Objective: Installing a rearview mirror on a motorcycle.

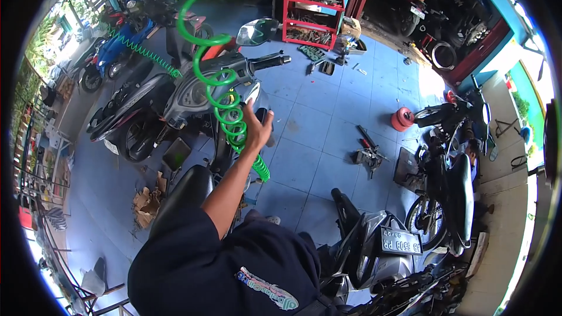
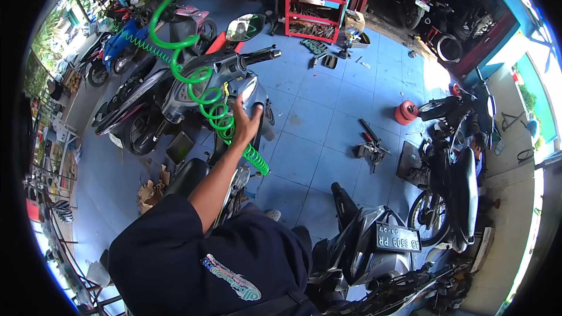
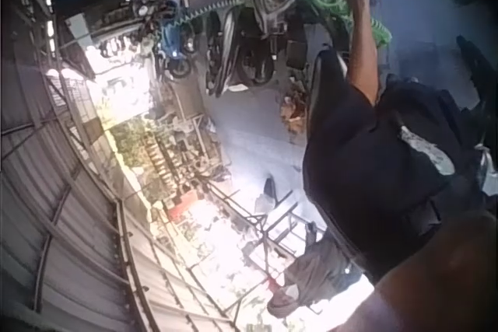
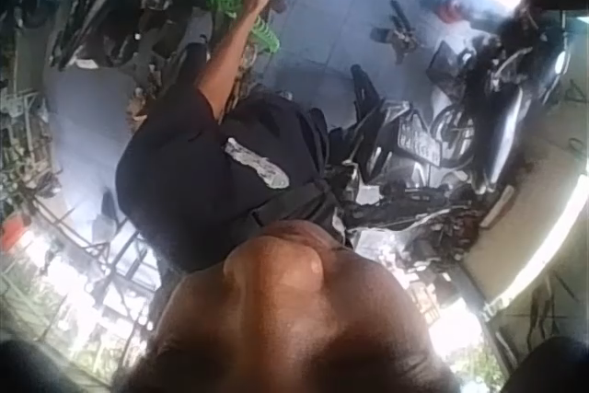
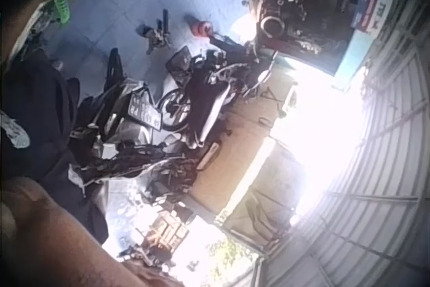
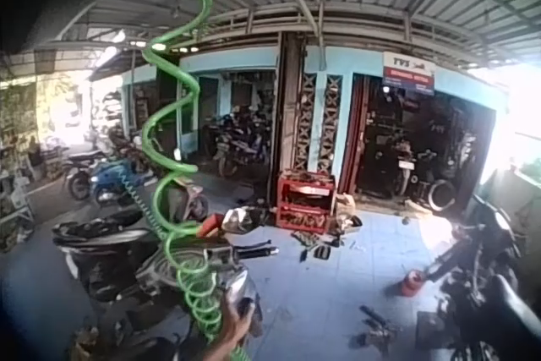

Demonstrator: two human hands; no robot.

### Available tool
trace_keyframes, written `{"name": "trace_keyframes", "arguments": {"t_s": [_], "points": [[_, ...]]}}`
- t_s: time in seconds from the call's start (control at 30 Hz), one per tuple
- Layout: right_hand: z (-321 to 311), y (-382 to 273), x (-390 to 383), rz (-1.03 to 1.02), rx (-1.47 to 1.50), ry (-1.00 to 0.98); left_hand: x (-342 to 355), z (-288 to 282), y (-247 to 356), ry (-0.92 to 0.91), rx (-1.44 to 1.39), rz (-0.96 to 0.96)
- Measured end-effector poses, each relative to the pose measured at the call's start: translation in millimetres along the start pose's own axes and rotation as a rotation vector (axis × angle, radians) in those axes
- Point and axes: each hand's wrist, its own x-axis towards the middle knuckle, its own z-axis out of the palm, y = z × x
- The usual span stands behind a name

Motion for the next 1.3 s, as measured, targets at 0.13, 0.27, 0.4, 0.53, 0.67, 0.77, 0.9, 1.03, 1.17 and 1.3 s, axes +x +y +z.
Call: {"name": "trace_keyframes", "arguments": {"t_s": [0.13, 0.27, 0.4, 0.53, 0.67, 0.77, 0.9, 1.03, 1.17, 1.3], "points": [[14, -25, 42, -0.05, 0.058, -0.071, 35, -29, -5, 0.231, 0.005, -0.206], [24, -56, 107, -0.142, 0.118, -0.145, 93, -44, -4, 0.638, -0.038, -0.143], [31, -84, 174, -0.228, 0.174, -0.235, 161, -39, 11, 0.481, 0.13, 0.086], [45, -129, 259, -0.268, -0.018, -0.236, 205, -39, -1, 0.161, 0.584, 0.086], [37, -159, 345, -0.296, 0.021, -0.274, 226, -25, 8, 0.018, 0.473, -0.027], [30, -163, 411, -0.352, -0.003, -0.346, 229, -6, 7, 0.076, 0.538, 0.027], [-8, -285, 435, -0.41, -0.353, -0.456, 207, -38, 14, 0.175, 0.487, 0.094], [-31, -331, 504, 0.054, -0.028, -0.583, 202, -9, 7, 0.413, 0.1, -0.067], [-37, -392, 551, 0.05, -0.109, -0.533, 203, -3, 33, 0.387, -0.21, -0.152], [-24, -438, 606, 0.019, -0.259, -0.586, 210, 10, 62, 0.458, -0.306, -0.133]]}}
